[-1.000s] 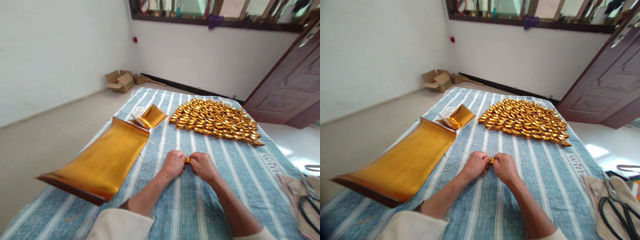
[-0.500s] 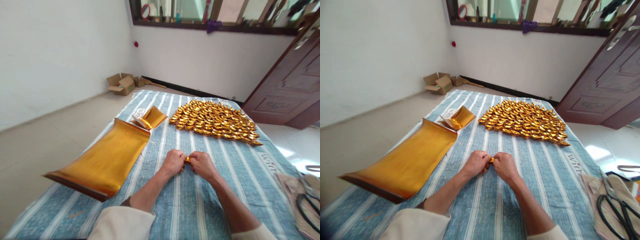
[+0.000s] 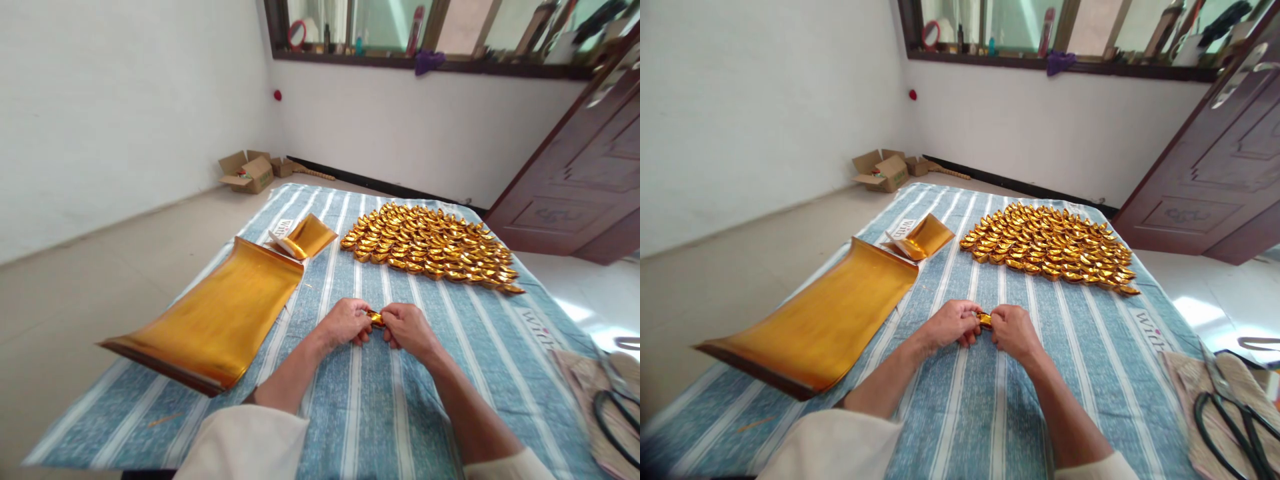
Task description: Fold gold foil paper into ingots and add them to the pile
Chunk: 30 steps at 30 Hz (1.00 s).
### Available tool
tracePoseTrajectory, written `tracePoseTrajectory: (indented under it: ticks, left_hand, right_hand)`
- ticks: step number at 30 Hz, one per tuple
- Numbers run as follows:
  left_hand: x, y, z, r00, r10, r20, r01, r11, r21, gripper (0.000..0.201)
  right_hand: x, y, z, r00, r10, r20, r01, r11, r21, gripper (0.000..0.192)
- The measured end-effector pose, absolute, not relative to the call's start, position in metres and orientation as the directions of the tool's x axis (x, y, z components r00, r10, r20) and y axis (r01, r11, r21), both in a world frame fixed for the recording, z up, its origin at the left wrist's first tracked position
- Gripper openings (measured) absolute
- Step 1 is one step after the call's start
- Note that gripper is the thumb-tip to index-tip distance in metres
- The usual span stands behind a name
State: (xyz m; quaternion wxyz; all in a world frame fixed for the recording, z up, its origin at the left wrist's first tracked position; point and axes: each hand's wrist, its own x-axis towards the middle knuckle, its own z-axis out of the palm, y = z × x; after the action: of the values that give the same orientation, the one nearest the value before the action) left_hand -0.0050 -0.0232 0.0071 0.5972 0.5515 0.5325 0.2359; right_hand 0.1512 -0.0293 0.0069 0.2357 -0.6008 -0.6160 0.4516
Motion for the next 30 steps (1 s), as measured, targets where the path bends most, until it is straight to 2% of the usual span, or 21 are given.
tracePoseTrajectory:
  ticks: [5, 9, 16, 30]
  left_hand:
    - [-0.003, -0.022, 0.004, 0.305, 0.873, -0.379, 0.317, 0.282, 0.905, 0.016]
    - [0.002, -0.022, -0.002, 0.228, 0.906, -0.356, 0.379, 0.254, 0.890, 0.019]
    - [0.010, -0.026, -0.002, 0.100, 0.959, -0.265, 0.524, 0.176, 0.834, 0.020]
    - [0.017, -0.025, 0.002, 0.031, 0.993, -0.112, 0.714, 0.057, 0.698, 0.023]
  right_hand:
    - [0.153, -0.029, 0.004, -0.170, 0.947, -0.274, 0.523, -0.149, -0.839, 0.023]
    - [0.152, -0.029, 0.004, -0.170, 0.947, -0.274, 0.542, -0.142, -0.828, 0.023]
    - [0.151, -0.031, 0.008, -0.168, 0.956, -0.239, 0.593, -0.096, -0.800, 0.025]
    - [0.151, -0.032, 0.005, -0.195, 0.968, -0.156, 0.683, 0.019, -0.731, 0.025]
